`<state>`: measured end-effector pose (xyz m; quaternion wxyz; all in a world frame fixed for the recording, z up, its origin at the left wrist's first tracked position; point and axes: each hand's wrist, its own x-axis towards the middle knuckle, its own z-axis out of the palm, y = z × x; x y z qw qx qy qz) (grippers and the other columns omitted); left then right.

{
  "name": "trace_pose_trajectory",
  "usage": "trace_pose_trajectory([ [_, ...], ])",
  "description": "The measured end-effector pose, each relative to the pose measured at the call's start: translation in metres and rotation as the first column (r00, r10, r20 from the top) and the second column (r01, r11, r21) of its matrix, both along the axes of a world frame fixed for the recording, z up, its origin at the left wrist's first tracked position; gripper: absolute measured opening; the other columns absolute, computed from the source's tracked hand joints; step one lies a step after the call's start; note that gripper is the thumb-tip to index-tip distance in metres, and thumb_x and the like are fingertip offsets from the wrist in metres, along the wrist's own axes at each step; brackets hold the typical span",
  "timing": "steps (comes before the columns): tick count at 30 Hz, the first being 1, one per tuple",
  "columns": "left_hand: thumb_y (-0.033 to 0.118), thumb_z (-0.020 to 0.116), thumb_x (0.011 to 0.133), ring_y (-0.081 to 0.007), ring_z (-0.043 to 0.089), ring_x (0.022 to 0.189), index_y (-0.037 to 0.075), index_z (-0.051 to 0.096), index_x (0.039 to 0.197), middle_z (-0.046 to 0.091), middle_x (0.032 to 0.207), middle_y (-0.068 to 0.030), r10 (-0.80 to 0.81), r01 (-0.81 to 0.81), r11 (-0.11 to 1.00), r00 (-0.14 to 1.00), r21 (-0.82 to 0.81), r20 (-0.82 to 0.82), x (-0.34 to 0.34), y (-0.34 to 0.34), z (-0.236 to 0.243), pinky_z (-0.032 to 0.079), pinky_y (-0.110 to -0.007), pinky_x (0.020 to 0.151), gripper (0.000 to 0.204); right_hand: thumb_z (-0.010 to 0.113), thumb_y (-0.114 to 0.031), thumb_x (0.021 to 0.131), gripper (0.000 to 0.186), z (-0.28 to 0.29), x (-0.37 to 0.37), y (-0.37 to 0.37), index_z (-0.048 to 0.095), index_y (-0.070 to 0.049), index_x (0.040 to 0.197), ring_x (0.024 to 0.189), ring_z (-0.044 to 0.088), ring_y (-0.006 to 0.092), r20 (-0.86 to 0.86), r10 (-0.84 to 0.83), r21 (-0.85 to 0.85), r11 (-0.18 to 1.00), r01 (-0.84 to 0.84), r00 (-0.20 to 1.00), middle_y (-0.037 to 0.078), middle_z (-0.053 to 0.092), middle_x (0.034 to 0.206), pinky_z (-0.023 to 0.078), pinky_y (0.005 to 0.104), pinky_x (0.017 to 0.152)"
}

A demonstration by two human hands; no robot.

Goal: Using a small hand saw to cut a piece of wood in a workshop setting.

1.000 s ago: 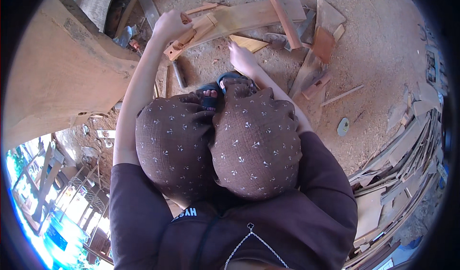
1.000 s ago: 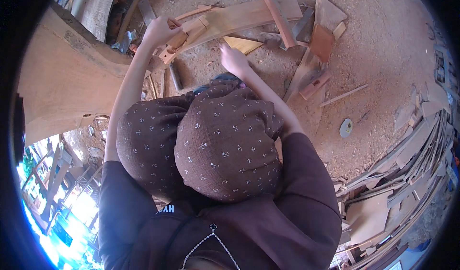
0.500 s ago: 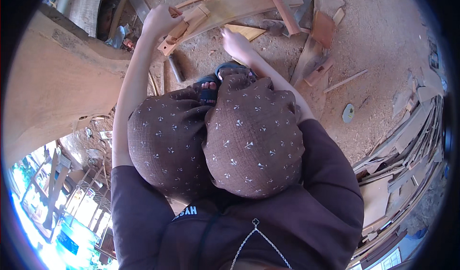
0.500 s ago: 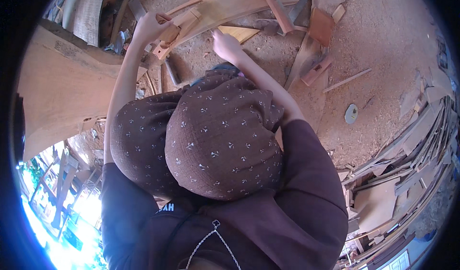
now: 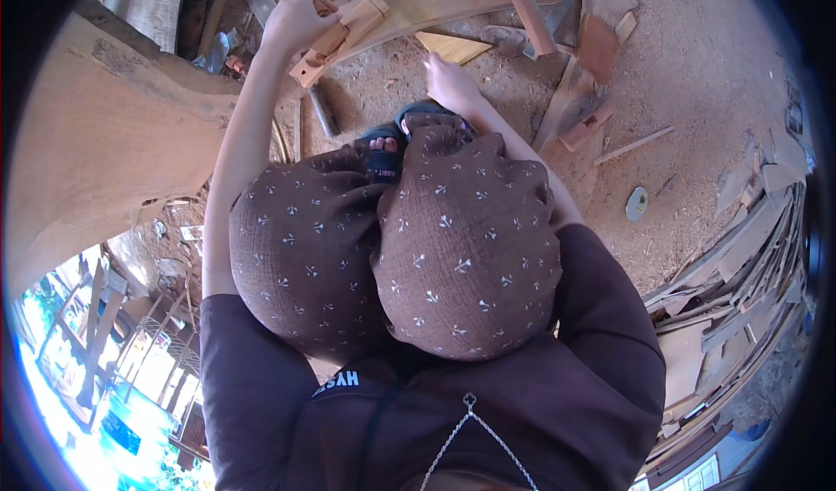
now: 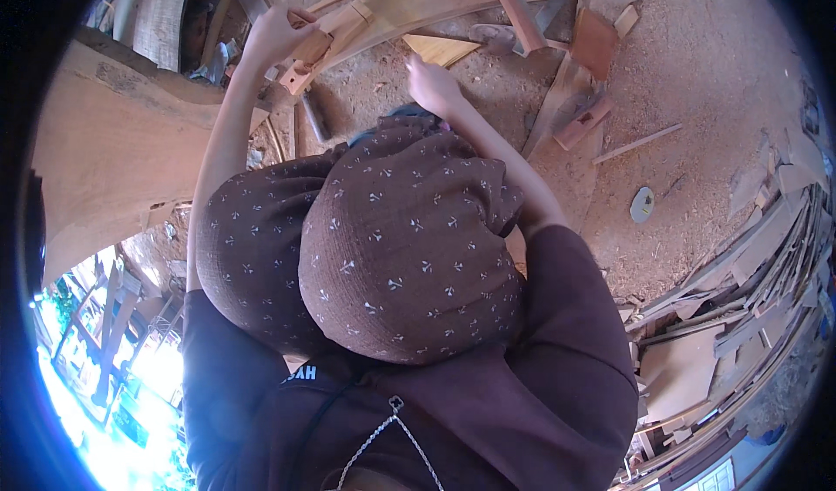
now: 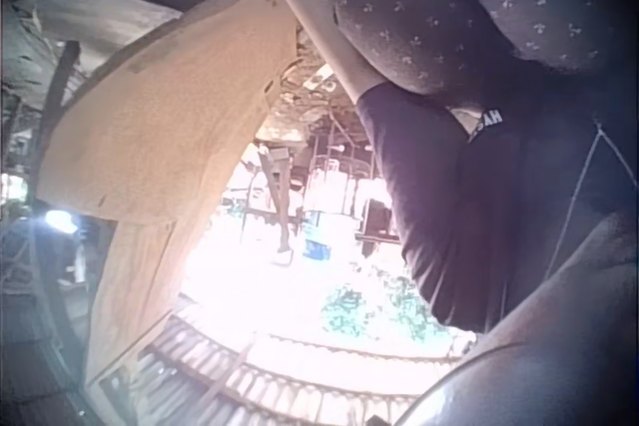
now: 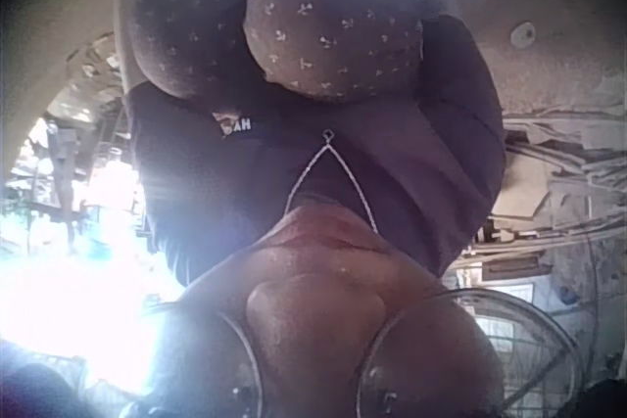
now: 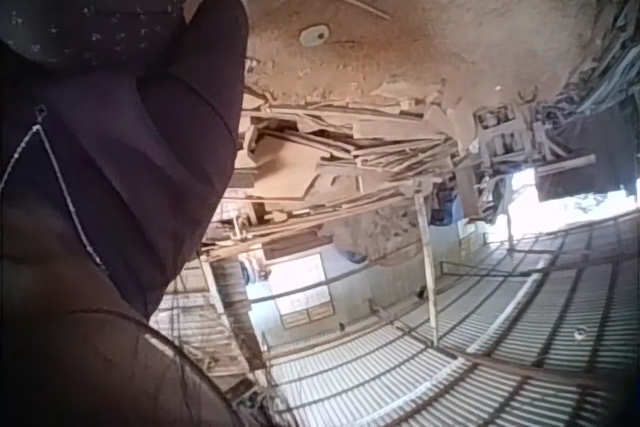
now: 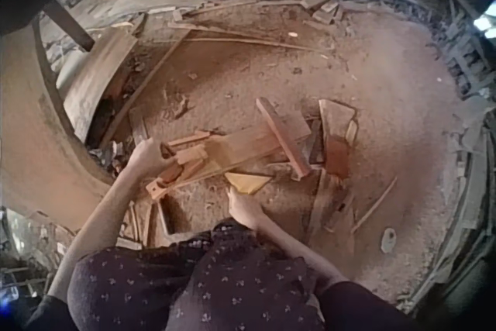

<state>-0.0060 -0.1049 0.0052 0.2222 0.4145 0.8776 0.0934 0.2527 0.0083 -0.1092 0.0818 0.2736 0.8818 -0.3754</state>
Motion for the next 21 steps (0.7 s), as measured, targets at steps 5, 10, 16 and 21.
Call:
trace_pose_trajectory([
  [5,0.04,0.066,0.074,-0.0301,0.067,0.086,0.016,0.074,0.095,0.07,0.089,-0.0128,-0.014,0.012,0.999,0.999,0.046,0.049,0.005,0.021,-0.001,0.052,-0.039,0.082,0.032,0.042,-0.017,0.091,0.025,-0.008,-0.049,0.022,0.049,0.001,0.107,0.079,0.062,0.0447,-0.067,0.0,0.093,0.996,0.006,0.998,0.028,0.063,0.08,0.047,0.0545,0.07],
  [10,0.041,0.066,0.074,-0.0293,0.067,0.085,0.016,0.073,0.095,0.07,0.088,-0.0128,0.026,-0.026,0.999,0.999,0.025,-0.022,0.007,0.005,0.002,0.053,-0.039,0.081,0.034,0.044,-0.017,0.09,0.022,-0.003,0.016,0.006,0.049,0.0,0.103,0.076,0.062,0.0456,0.005,0.0,0.007,1.0,-0.001,1.0,0.028,0.062,0.077,0.048,0.0543,0.069],
  [16,0.036,0.069,0.076,-0.0282,0.068,0.081,0.012,0.073,0.094,0.07,0.084,-0.0138,-0.004,0.005,0.997,1.0,0.081,-0.014,-0.001,0.001,-0.003,0.052,-0.036,0.078,0.03,0.044,-0.016,0.091,0.022,0.015,0.027,0.006,0.049,0.002,0.102,0.077,0.063,0.0444,0.081,0.02,0.042,0.999,-0.023,0.996,0.028,0.063,0.078,0.049,0.0533,0.068],
  [21,0.037,0.066,0.074,-0.0289,0.067,0.085,0.013,0.073,0.094,0.07,0.089,-0.0126,0.009,-0.008,0.999,1.0,0.04,-0.023,0.006,0.014,0.01,0.053,-0.039,0.082,0.031,0.042,-0.016,0.092,0.022,0.001,-0.044,0.006,0.048,0.002,0.102,0.077,0.063,0.0455,-0.054,-0.034,0.093,0.995,0.038,0.998,0.027,0.064,0.08,0.049,0.0539,0.07],
])
